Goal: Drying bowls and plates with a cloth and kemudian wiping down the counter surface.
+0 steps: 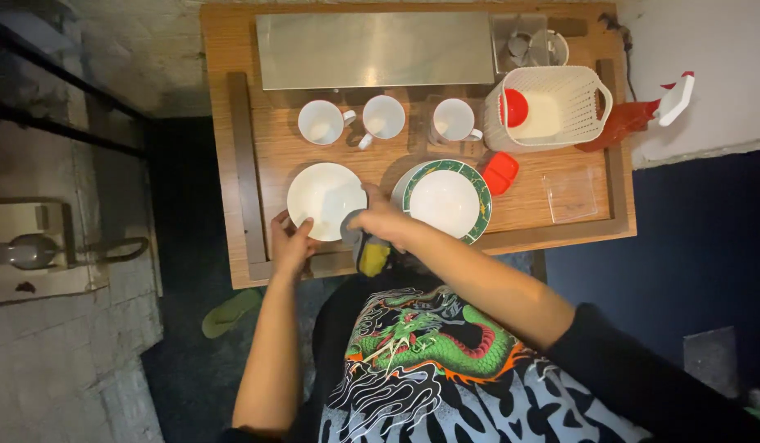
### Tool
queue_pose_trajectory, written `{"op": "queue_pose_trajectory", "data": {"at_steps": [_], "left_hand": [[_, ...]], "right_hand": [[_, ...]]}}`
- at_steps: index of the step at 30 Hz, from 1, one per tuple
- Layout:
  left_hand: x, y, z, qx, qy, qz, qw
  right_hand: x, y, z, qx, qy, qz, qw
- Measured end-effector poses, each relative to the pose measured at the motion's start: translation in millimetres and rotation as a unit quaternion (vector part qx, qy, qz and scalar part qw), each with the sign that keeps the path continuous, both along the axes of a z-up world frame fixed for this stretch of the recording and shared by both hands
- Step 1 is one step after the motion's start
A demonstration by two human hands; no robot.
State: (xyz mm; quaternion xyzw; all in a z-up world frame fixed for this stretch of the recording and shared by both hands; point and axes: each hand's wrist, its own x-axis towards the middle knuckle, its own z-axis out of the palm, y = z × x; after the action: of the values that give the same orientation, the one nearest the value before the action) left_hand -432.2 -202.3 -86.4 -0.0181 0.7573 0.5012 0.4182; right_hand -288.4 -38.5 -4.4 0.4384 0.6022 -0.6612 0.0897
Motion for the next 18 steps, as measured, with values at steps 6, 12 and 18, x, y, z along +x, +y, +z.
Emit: {"op": "queue_pose_trajectory", "data": {"at_steps": [6, 12, 18], "left_hand": [[13.7, 9.5, -10.8, 0.046, -0.011, -0.027, 0.999], [10.3, -17.7, 13.0, 0.123, 0.007, -0.047, 0.991], [32.4, -8.4, 60.6, 0.221, -0.112, -0.022, 0.968]], "right_hand": [[6.3, -3.5, -48.1, -0.016, -0.041, -0.047, 0.998], [41.0, 2.0, 36.2, 0.113, 0.073, -0.008, 0.991], [112.4, 29.6, 169.6, 0.095, 0.23, 0.014, 0.968]]}}
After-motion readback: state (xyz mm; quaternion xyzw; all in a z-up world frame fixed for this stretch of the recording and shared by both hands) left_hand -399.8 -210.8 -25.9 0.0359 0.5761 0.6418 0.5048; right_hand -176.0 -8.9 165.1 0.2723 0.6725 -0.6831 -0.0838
